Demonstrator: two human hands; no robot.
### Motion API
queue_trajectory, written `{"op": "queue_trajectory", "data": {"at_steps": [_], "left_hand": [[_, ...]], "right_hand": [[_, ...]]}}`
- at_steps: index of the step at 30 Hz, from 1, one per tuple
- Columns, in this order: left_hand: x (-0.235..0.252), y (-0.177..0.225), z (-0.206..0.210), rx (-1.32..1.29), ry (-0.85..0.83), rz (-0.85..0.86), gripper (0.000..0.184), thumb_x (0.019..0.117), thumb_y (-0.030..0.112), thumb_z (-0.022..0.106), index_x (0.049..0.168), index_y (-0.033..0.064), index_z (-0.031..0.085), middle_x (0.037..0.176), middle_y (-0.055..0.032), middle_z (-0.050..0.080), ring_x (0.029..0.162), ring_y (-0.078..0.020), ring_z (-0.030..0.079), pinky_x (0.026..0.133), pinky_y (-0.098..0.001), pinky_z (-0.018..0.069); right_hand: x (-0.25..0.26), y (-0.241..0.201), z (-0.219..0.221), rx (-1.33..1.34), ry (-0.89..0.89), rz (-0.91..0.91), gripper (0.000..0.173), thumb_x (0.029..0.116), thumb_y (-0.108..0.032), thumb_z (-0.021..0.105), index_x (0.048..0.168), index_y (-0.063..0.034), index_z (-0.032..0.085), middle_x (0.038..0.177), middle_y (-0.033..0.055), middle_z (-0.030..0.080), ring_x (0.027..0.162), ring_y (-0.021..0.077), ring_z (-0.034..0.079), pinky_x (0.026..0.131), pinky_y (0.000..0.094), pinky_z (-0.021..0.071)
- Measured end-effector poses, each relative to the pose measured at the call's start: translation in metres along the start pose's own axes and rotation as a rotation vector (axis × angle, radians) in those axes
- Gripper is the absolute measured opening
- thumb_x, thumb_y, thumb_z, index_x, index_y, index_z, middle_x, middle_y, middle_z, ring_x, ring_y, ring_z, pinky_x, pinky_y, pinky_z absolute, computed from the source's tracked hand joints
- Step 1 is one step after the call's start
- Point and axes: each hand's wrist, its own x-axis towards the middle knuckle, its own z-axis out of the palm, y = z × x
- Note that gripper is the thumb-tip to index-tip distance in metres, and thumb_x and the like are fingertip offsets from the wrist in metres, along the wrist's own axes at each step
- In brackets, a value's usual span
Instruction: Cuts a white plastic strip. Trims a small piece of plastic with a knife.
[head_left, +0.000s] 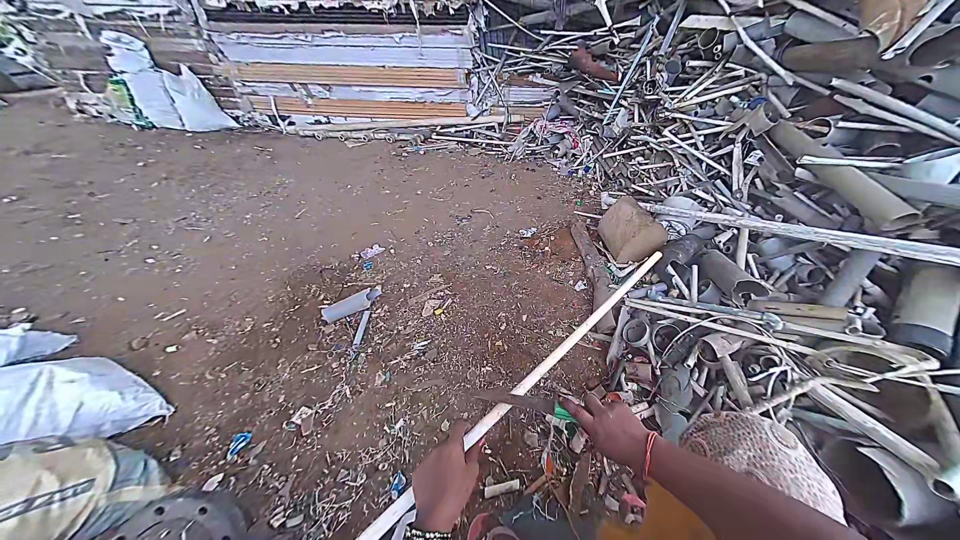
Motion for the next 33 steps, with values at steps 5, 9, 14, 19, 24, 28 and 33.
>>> {"op": "queue_trajectory", "data": {"at_steps": [5, 9, 14, 19, 24, 28, 33], "left_hand": [[0.006, -0.014, -0.002, -0.046, -0.109, 0.069, 0.047, 0.1038, 0.036, 0.060, 0.143, 0.0098, 0.056, 0.113, -0.0271, 0.071, 0.108, -0.0483, 0.068, 0.092, -0.0669, 0.0498], [0.009, -0.009, 0.001, -0.019, -0.071, 0.052, 0.045, 0.1040, 0.034, 0.059, 0.142, 0.0097, 0.057, 0.113, -0.0266, 0.071, 0.109, -0.0477, 0.068, 0.092, -0.0663, 0.0502], [0.000, -0.016, 0.003, -0.002, 0.172, 0.073, 0.039, 0.0984, 0.027, 0.067, 0.132, 0.0087, 0.065, 0.105, -0.0262, 0.073, 0.100, -0.0497, 0.070, 0.084, -0.0675, 0.0523], [-0.009, -0.023, 0.018, -0.055, 0.535, 0.264, 0.029, 0.0884, 0.020, 0.076, 0.110, -0.0001, 0.074, 0.087, -0.0287, 0.072, 0.079, -0.0529, 0.070, 0.066, -0.0691, 0.0521], [-0.007, -0.017, 0.018, -0.074, 0.529, 0.246, 0.029, 0.0891, 0.018, 0.075, 0.110, -0.0019, 0.073, 0.089, -0.0297, 0.072, 0.082, -0.0542, 0.070, 0.068, -0.0693, 0.0522], [-0.007, -0.019, 0.017, -0.092, 0.481, 0.172, 0.032, 0.0910, 0.021, 0.074, 0.115, -0.0001, 0.072, 0.092, -0.0299, 0.072, 0.085, -0.0539, 0.070, 0.071, -0.0706, 0.0514], [-0.009, -0.025, 0.016, -0.151, 0.584, 0.225, 0.030, 0.0894, 0.020, 0.074, 0.110, -0.0008, 0.073, 0.087, -0.0297, 0.071, 0.079, -0.0550, 0.069, 0.066, -0.0713, 0.0498]], "right_hand": [[0.017, 0.102, -0.043, 0.280, 0.169, 0.684, 0.063, 0.1104, -0.028, 0.040, 0.167, -0.0169, 0.015, 0.136, 0.0260, 0.061, 0.112, 0.0452, 0.067, 0.093, 0.0606, 0.0527], [0.001, 0.068, -0.033, 0.284, -0.019, 0.546, 0.063, 0.1117, -0.032, 0.040, 0.167, -0.0159, 0.014, 0.134, 0.0277, 0.061, 0.115, 0.0479, 0.065, 0.095, 0.0634, 0.0514], [-0.003, 0.016, -0.009, 0.104, -0.074, 0.108, 0.058, 0.1093, -0.021, 0.043, 0.165, -0.0235, 0.026, 0.133, 0.0312, 0.060, 0.097, 0.0508, 0.069, 0.079, 0.0645, 0.0542], [0.014, 0.122, -0.033, 0.557, 0.262, 0.629, 0.057, 0.1112, -0.030, 0.043, 0.162, -0.0110, 0.027, 0.124, 0.0263, 0.067, 0.113, 0.0438, 0.067, 0.097, 0.0614, 0.0504], [0.010, 0.094, -0.008, 0.953, 0.218, 0.326, 0.042, 0.1105, -0.025, 0.045, 0.143, 0.0020, 0.045, 0.110, 0.0224, 0.063, 0.090, 0.0296, 0.065, 0.084, 0.0486, 0.0530], [0.015, 0.077, -0.006, 0.845, 0.099, 0.221, 0.043, 0.1112, -0.034, 0.045, 0.132, 0.0018, 0.056, 0.101, 0.0212, 0.064, 0.088, 0.0320, 0.064, 0.085, 0.0522, 0.0506], [0.016, 0.147, -0.025, 1.149, 0.540, 0.642, 0.040, 0.1129, -0.034, 0.041, 0.128, 0.0000, 0.055, 0.089, 0.0100, 0.057, 0.066, 0.0168, 0.055, 0.064, 0.0356, 0.0497]]}}
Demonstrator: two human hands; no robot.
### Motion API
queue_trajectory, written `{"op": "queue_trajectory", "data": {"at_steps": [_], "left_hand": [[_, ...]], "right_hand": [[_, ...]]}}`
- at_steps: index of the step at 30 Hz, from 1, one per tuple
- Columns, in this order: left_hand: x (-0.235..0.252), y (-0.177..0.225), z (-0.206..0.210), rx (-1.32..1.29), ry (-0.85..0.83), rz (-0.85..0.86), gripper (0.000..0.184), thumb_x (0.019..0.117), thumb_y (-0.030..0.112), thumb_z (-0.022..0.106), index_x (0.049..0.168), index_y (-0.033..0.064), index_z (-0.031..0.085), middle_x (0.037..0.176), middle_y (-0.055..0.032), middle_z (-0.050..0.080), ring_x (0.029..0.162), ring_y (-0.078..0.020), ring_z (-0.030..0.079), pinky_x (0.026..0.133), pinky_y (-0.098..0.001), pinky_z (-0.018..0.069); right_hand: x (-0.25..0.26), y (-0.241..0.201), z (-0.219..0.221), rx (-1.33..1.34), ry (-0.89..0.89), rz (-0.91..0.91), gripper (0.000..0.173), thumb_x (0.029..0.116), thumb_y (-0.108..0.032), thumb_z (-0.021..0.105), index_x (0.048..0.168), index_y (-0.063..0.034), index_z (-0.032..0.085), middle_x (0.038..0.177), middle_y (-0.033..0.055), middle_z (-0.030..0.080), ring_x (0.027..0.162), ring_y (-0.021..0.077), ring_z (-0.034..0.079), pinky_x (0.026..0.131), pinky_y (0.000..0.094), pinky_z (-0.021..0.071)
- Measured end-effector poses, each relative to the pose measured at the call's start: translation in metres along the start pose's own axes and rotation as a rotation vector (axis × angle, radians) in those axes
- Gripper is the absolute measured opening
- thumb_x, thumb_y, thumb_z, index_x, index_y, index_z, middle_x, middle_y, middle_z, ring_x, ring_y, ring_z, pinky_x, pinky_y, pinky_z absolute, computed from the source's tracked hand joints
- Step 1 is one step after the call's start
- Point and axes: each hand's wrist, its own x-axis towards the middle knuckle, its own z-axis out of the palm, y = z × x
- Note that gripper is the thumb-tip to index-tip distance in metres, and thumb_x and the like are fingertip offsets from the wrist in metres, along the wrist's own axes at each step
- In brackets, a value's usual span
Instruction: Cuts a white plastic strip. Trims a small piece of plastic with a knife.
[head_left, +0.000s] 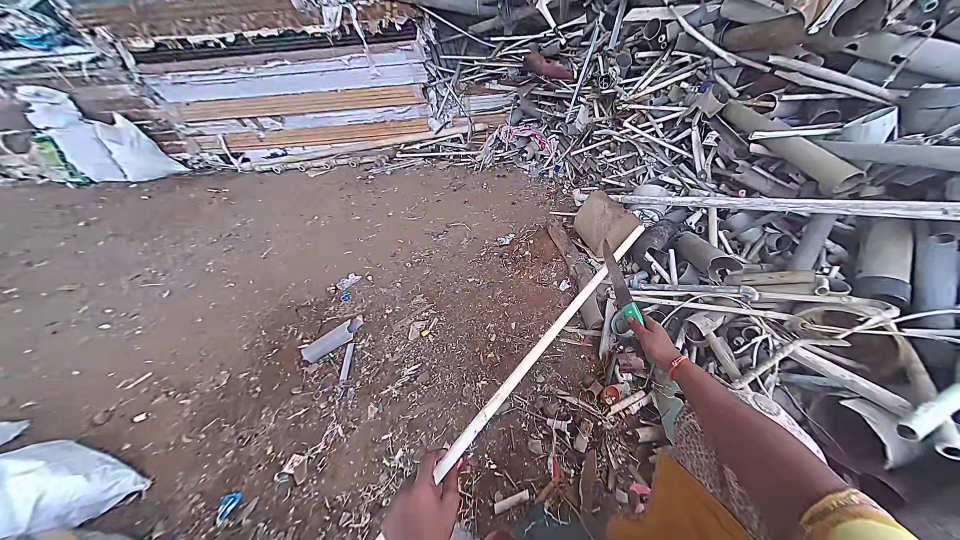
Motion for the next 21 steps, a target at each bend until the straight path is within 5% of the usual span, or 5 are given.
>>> {"op": "queue_trajectory", "data": {"at_steps": [2, 6, 13, 18, 21], "left_hand": [[0.000, 0.000, 0.001, 0.008, 0.022, 0.005, 0.029, 0.0887, 0.019, 0.075, 0.109, -0.0011, 0.073, 0.086, -0.0298, 0.072, 0.078, -0.0548, 0.070, 0.065, -0.0708, 0.0503], [0.002, -0.003, 0.007, 0.026, 0.000, -0.011, 0.030, 0.0891, 0.020, 0.075, 0.110, -0.0010, 0.073, 0.088, -0.0304, 0.071, 0.080, -0.0550, 0.070, 0.067, -0.0709, 0.0511], [-0.001, -0.008, 0.004, -0.038, 0.053, 0.052, 0.029, 0.0871, 0.019, 0.075, 0.108, -0.0017, 0.074, 0.088, -0.0303, 0.072, 0.079, -0.0549, 0.070, 0.067, -0.0724, 0.0498], [0.003, -0.012, 0.016, -0.010, 0.014, 0.033, 0.031, 0.0880, 0.021, 0.075, 0.110, -0.0006, 0.074, 0.088, -0.0302, 0.072, 0.080, -0.0545, 0.070, 0.067, -0.0718, 0.0509], [0.002, -0.012, 0.010, -0.040, -0.005, 0.027, 0.031, 0.0885, 0.021, 0.075, 0.110, -0.0011, 0.074, 0.088, -0.0297, 0.072, 0.080, -0.0546, 0.070, 0.068, -0.0729, 0.0502]], "right_hand": [[-0.011, -0.001, 0.000, -0.069, -0.092, -0.015, 0.040, 0.1127, -0.035, 0.041, 0.124, 0.0003, 0.056, 0.084, 0.0094, 0.056, 0.064, 0.0168, 0.055, 0.064, 0.0361, 0.0502], [-0.048, -0.004, 0.037, -0.485, -0.504, -0.187, 0.049, 0.1098, -0.043, 0.045, 0.120, 0.0018, 0.062, 0.093, 0.0201, 0.065, 0.083, 0.0333, 0.064, 0.082, 0.0552, 0.0508], [0.001, 0.004, -0.009, -0.143, 0.068, -0.025, 0.045, 0.1119, -0.040, 0.041, 0.128, 0.0005, 0.056, 0.089, 0.0143, 0.060, 0.071, 0.0247, 0.059, 0.071, 0.0454, 0.0514], [-0.061, -0.001, 0.040, -0.612, -0.519, -0.234, 0.052, 0.1100, -0.044, 0.045, 0.131, 0.0023, 0.057, 0.107, 0.0264, 0.067, 0.103, 0.0422, 0.066, 0.092, 0.0627, 0.0491], [-0.043, -0.003, 0.031, -0.503, -0.375, -0.222, 0.051, 0.1101, -0.044, 0.043, 0.128, 0.0019, 0.057, 0.100, 0.0227, 0.066, 0.093, 0.0372, 0.066, 0.087, 0.0580, 0.0508]]}}
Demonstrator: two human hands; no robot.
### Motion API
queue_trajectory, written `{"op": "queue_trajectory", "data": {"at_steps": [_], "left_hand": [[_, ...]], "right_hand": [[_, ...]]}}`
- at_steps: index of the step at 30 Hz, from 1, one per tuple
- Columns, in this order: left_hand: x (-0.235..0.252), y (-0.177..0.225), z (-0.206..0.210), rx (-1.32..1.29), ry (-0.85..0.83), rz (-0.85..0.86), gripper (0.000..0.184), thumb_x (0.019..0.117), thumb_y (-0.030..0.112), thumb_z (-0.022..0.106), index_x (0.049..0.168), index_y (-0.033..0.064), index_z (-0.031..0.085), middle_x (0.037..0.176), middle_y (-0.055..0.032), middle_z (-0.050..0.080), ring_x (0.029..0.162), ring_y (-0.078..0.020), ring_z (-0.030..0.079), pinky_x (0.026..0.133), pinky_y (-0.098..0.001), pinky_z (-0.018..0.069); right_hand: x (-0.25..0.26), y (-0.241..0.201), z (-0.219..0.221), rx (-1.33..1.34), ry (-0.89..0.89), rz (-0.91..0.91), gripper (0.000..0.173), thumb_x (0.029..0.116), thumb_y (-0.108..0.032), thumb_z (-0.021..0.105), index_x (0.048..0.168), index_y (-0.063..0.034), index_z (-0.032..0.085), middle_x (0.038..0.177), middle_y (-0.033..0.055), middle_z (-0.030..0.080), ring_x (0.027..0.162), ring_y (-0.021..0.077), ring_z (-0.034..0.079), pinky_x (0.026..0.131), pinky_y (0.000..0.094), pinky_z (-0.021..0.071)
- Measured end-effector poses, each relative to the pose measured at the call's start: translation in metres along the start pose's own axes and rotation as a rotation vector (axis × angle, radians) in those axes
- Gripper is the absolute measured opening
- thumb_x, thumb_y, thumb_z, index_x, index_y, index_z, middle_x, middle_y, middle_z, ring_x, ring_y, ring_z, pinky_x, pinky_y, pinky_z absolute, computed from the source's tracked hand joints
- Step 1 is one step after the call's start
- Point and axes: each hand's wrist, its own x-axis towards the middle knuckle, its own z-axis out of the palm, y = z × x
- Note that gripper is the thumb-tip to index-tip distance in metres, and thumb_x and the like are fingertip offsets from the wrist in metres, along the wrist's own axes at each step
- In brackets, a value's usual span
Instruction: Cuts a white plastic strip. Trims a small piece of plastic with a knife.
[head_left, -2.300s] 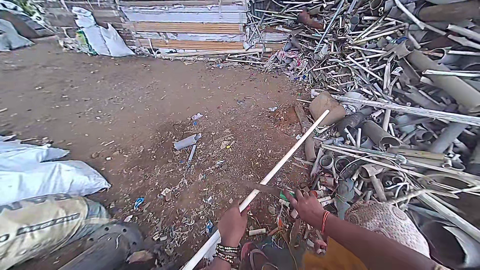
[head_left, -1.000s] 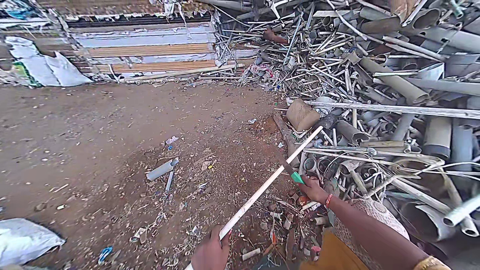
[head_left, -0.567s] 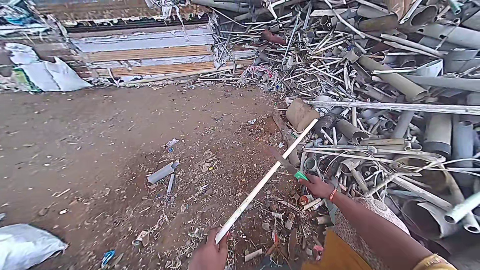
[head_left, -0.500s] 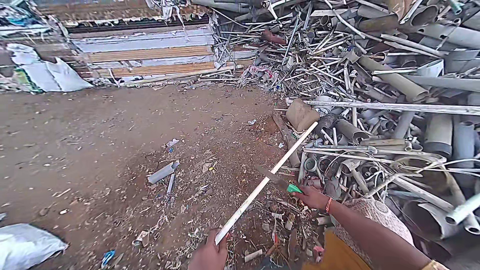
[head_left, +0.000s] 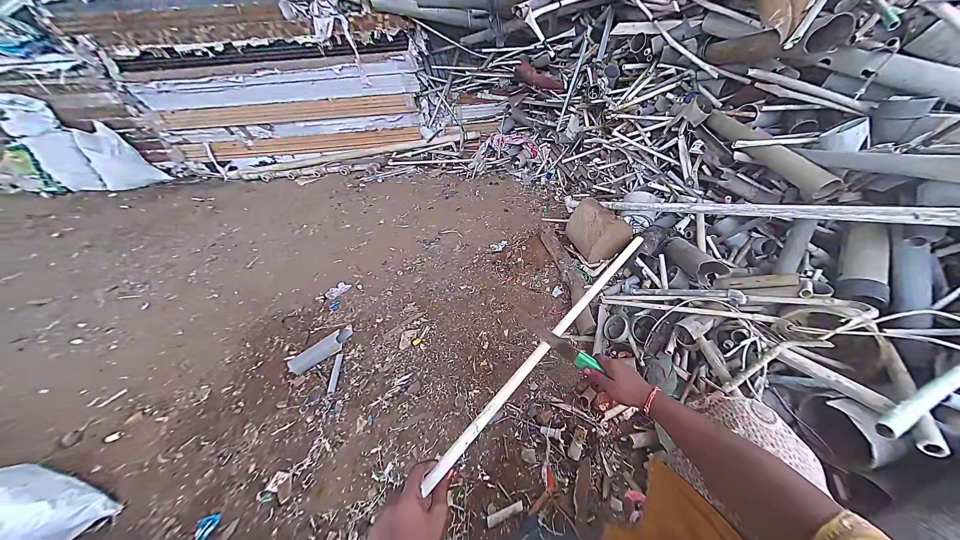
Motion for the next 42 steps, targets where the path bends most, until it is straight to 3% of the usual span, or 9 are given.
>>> {"op": "queue_trajectory", "data": {"at_steps": [5, 12, 16, 19, 26, 33, 37, 39, 42], "left_hand": [[-0.001, 0.000, -0.007, -0.034, 0.010, -0.013, 0.031, 0.0865, 0.020, 0.075, 0.110, -0.0008, 0.074, 0.087, -0.0291, 0.073, 0.079, -0.0541, 0.070, 0.068, -0.0735, 0.0486], [0.004, 0.001, -0.003, -0.031, -0.016, -0.069, 0.031, 0.0843, 0.018, 0.079, 0.108, -0.0008, 0.074, 0.093, -0.0284, 0.073, 0.086, -0.0544, 0.070, 0.073, -0.0748, 0.0486], [0.002, -0.001, -0.006, -0.062, 0.016, -0.090, 0.029, 0.0855, 0.017, 0.077, 0.109, -0.0013, 0.074, 0.094, -0.0281, 0.074, 0.088, -0.0534, 0.070, 0.077, -0.0749, 0.0476], [0.003, -0.005, -0.007, -0.085, 0.059, -0.060, 0.029, 0.0847, 0.015, 0.077, 0.107, -0.0029, 0.074, 0.095, -0.0284, 0.073, 0.088, -0.0523, 0.071, 0.076, -0.0737, 0.0487], [0.006, 0.004, 0.001, -0.017, 0.039, -0.060, 0.027, 0.0861, 0.017, 0.077, 0.107, -0.0001, 0.075, 0.094, -0.0282, 0.074, 0.088, -0.0535, 0.070, 0.075, -0.0742, 0.0486], [-0.002, -0.002, -0.004, -0.055, 0.046, 0.035, 0.030, 0.0837, 0.018, 0.078, 0.106, -0.0021, 0.075, 0.094, -0.0285, 0.074, 0.087, -0.0543, 0.070, 0.074, -0.0742, 0.0487], [0.001, -0.002, 0.000, -0.017, -0.007, 0.048, 0.028, 0.0840, 0.018, 0.079, 0.105, 0.0004, 0.077, 0.096, -0.0268, 0.074, 0.090, -0.0524, 0.071, 0.076, -0.0727, 0.0503], [0.005, -0.006, 0.002, 0.017, -0.044, 0.041, 0.028, 0.0843, 0.019, 0.079, 0.107, 0.0020, 0.077, 0.097, -0.0266, 0.074, 0.091, -0.0524, 0.071, 0.076, -0.0731, 0.0506], [0.006, -0.009, -0.001, 0.037, -0.126, 0.010, 0.028, 0.0870, 0.021, 0.078, 0.109, 0.0047, 0.077, 0.097, -0.0253, 0.075, 0.091, -0.0509, 0.071, 0.077, -0.0737, 0.0502]], "right_hand": [[0.020, 0.040, -0.049, 0.392, 0.470, 0.279, 0.046, 0.1121, -0.040, 0.041, 0.129, -0.0002, 0.057, 0.089, 0.0141, 0.060, 0.071, 0.0246, 0.058, 0.072, 0.0455, 0.0500], [-0.007, 0.000, 0.001, -0.143, -0.280, -0.176, 0.050, 0.1084, -0.043, 0.050, 0.123, 0.0038, 0.062, 0.099, 0.0263, 0.067, 0.094, 0.0421, 0.066, 0.088, 0.0630, 0.0481], [0.011, 0.032, -0.044, 0.333, 0.185, 0.083, 0.041, 0.1110, -0.035, 0.045, 0.124, 0.0013, 0.058, 0.085, 0.0101, 0.057, 0.068, 0.0189, 0.055, 0.068, 0.0394, 0.0494], [0.017, 0.043, -0.067, 0.494, 0.512, 0.273, 0.045, 0.1118, -0.038, 0.043, 0.128, 0.0013, 0.058, 0.096, 0.0153, 0.061, 0.079, 0.0239, 0.057, 0.076, 0.0447, 0.0478], [-0.004, -0.026, -0.003, -0.292, -0.153, -0.088, 0.054, 0.1088, -0.048, 0.045, 0.128, 0.0010, 0.059, 0.107, 0.0265, 0.068, 0.104, 0.0454, 0.067, 0.089, 0.0654, 0.0493], [0.016, 0.027, -0.075, 0.266, 0.525, 0.395, 0.052, 0.1119, -0.044, 0.039, 0.128, 0.0023, 0.058, 0.108, 0.0228, 0.065, 0.099, 0.0347, 0.064, 0.090, 0.0539, 0.0478], [-0.003, 0.012, -0.028, 0.057, 0.070, 0.152, 0.051, 0.1112, -0.043, 0.041, 0.124, 0.0023, 0.059, 0.099, 0.0216, 0.064, 0.088, 0.0348, 0.065, 0.085, 0.0548, 0.0504], [-0.011, -0.010, -0.006, -0.139, -0.120, 0.031, 0.052, 0.1095, -0.045, 0.045, 0.127, 0.0017, 0.059, 0.106, 0.0245, 0.067, 0.101, 0.0410, 0.067, 0.090, 0.0618, 0.0501], [-0.004, -0.003, -0.015, -0.099, -0.036, 0.069, 0.050, 0.1095, -0.043, 0.046, 0.134, -0.0003, 0.053, 0.107, 0.0249, 0.067, 0.101, 0.0420, 0.067, 0.089, 0.0632, 0.0501]]}}
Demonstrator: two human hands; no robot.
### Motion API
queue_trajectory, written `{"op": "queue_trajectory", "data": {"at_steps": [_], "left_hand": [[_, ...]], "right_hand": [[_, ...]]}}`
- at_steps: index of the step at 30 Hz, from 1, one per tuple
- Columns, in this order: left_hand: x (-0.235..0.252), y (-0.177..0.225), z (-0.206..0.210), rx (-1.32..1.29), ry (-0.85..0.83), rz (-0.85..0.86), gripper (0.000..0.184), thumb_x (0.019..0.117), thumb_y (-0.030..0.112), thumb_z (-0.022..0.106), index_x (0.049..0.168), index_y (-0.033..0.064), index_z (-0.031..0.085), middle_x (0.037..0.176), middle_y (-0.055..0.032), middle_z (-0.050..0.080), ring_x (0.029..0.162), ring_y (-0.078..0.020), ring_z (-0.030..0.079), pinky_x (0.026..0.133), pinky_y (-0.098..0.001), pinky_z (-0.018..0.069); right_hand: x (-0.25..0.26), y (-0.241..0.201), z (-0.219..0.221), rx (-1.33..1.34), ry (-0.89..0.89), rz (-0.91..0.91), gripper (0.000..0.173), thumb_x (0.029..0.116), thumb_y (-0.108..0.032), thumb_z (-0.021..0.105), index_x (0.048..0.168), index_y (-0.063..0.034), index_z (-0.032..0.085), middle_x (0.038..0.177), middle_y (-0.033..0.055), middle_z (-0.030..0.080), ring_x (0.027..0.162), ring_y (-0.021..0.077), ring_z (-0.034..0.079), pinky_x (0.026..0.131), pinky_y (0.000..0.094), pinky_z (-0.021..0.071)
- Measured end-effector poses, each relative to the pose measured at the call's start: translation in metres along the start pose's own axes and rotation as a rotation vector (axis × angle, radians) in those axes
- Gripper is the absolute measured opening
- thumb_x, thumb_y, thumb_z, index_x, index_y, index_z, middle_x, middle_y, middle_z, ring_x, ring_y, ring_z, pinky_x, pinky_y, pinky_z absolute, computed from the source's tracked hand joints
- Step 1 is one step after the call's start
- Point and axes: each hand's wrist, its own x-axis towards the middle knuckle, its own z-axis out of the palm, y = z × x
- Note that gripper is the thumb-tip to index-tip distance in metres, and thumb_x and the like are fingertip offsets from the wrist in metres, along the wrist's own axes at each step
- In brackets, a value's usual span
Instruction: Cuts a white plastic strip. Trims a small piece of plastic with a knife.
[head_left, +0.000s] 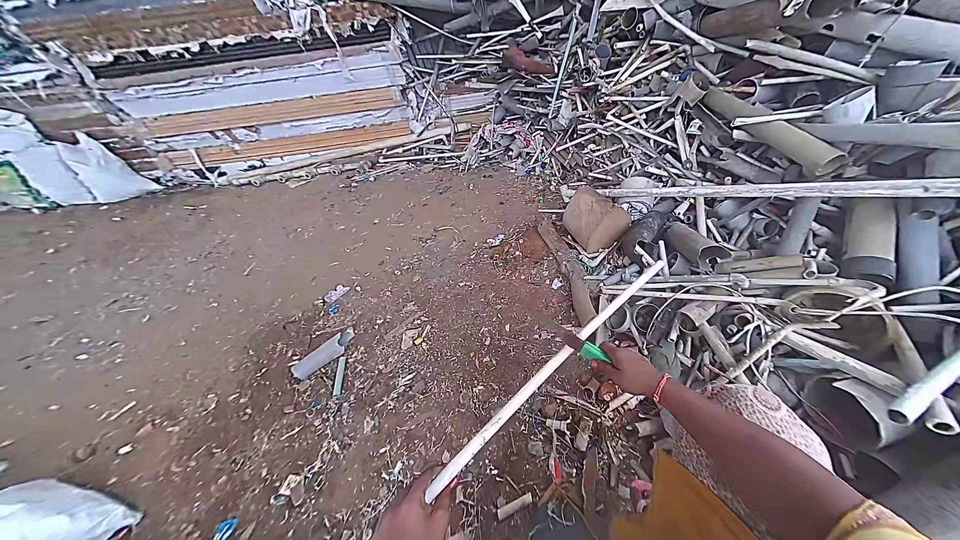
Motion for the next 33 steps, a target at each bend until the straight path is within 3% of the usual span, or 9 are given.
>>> {"op": "queue_trajectory", "data": {"at_steps": [5, 8, 11, 17, 19, 21, 25, 30, 33], "left_hand": [[-0.001, 0.010, -0.010, -0.056, -0.080, -0.024, 0.031, 0.0912, 0.023, 0.074, 0.114, 0.0023, 0.076, 0.095, -0.0273, 0.074, 0.090, -0.0530, 0.071, 0.077, -0.0755, 0.0484], [0.002, 0.013, -0.009, -0.056, -0.129, -0.052, 0.034, 0.0923, 0.025, 0.073, 0.117, 0.0028, 0.075, 0.098, -0.0273, 0.074, 0.093, -0.0533, 0.070, 0.080, -0.0759, 0.0480], [0.003, 0.012, -0.004, -0.044, -0.167, -0.085, 0.034, 0.0937, 0.028, 0.072, 0.118, 0.0047, 0.074, 0.099, -0.0257, 0.075, 0.094, -0.0520, 0.071, 0.081, -0.0747, 0.0487], [-0.003, 0.002, -0.011, -0.117, -0.104, -0.076, 0.031, 0.0937, 0.023, 0.070, 0.115, 0.0011, 0.074, 0.095, -0.0268, 0.074, 0.090, -0.0520, 0.070, 0.078, -0.0751, 0.0473], [-0.003, 0.002, -0.009, -0.118, -0.094, -0.057, 0.029, 0.0928, 0.022, 0.071, 0.113, 0.0010, 0.075, 0.094, -0.0267, 0.074, 0.089, -0.0516, 0.071, 0.077, -0.0751, 0.0478], [-0.001, 0.005, -0.006, -0.096, -0.097, -0.050, 0.029, 0.0921, 0.023, 0.071, 0.112, 0.0023, 0.076, 0.093, -0.0256, 0.075, 0.088, -0.0513, 0.071, 0.076, -0.0746, 0.0483], [0.001, 0.014, -0.005, -0.055, -0.152, -0.057, 0.033, 0.0929, 0.027, 0.073, 0.116, 0.0040, 0.075, 0.096, -0.0248, 0.075, 0.092, -0.0505, 0.071, 0.081, -0.0741, 0.0490], [-0.002, 0.006, -0.011, -0.078, -0.153, -0.030, 0.036, 0.0927, 0.034, 0.072, 0.108, 0.0016, 0.075, 0.086, -0.0250, 0.074, 0.083, -0.0496, 0.071, 0.074, -0.0732, 0.0492], [0.003, 0.005, -0.014, -0.022, -0.264, -0.026, 0.041, 0.0995, 0.038, 0.064, 0.112, -0.0002, 0.073, 0.091, -0.0281, 0.073, 0.090, -0.0516, 0.071, 0.078, -0.0730, 0.0494]], "right_hand": [[0.018, 0.034, -0.026, 0.429, 0.307, 0.198, 0.047, 0.1123, -0.039, 0.041, 0.138, -0.0006, 0.049, 0.100, 0.0192, 0.063, 0.079, 0.0292, 0.065, 0.077, 0.0484, 0.0546], [-0.001, 0.005, 0.006, 0.228, 0.003, -0.004, 0.047, 0.1120, -0.036, 0.042, 0.136, 0.0037, 0.050, 0.107, 0.0252, 0.064, 0.095, 0.0365, 0.066, 0.089, 0.0552, 0.0512], [-0.017, -0.034, 0.038, -0.093, -0.228, -0.170, 0.049, 0.1106, -0.043, 0.044, 0.131, 0.0007, 0.055, 0.109, 0.0271, 0.066, 0.105, 0.0449, 0.066, 0.090, 0.0651, 0.0489], [0.020, 0.013, -0.024, 0.324, 0.334, 0.135, 0.049, 0.1116, -0.040, 0.041, 0.136, 0.0001, 0.053, 0.108, 0.0228, 0.066, 0.098, 0.0362, 0.067, 0.089, 0.0567, 0.0507], [0.022, 0.022, -0.031, 0.375, 0.378, 0.197, 0.048, 0.1119, -0.040, 0.041, 0.136, 0.0005, 0.053, 0.110, 0.0227, 0.066, 0.097, 0.0353, 0.067, 0.089, 0.0551, 0.0518], [0.008, 0.009, -0.013, 0.282, 0.210, 0.100, 0.047, 0.1124, -0.037, 0.040, 0.134, 0.0025, 0.051, 0.106, 0.0228, 0.063, 0.092, 0.0345, 0.065, 0.086, 0.0533, 0.0514], [-0.024, -0.039, 0.034, -0.193, -0.177, -0.198, 0.050, 0.1100, -0.045, 0.044, 0.132, -0.0017, 0.055, 0.107, 0.0265, 0.068, 0.104, 0.0462, 0.067, 0.087, 0.0659, 0.0500], [0.007, 0.007, -0.020, 0.186, 0.255, 0.084, 0.049, 0.1117, -0.041, 0.040, 0.132, 0.0012, 0.054, 0.104, 0.0241, 0.065, 0.097, 0.0391, 0.066, 0.088, 0.0592, 0.0499], [0.014, 0.026, -0.036, 0.364, 0.401, 0.265, 0.051, 0.1124, -0.042, 0.038, 0.133, 0.0017, 0.054, 0.107, 0.0242, 0.065, 0.094, 0.0368, 0.066, 0.087, 0.0557, 0.0508]]}}
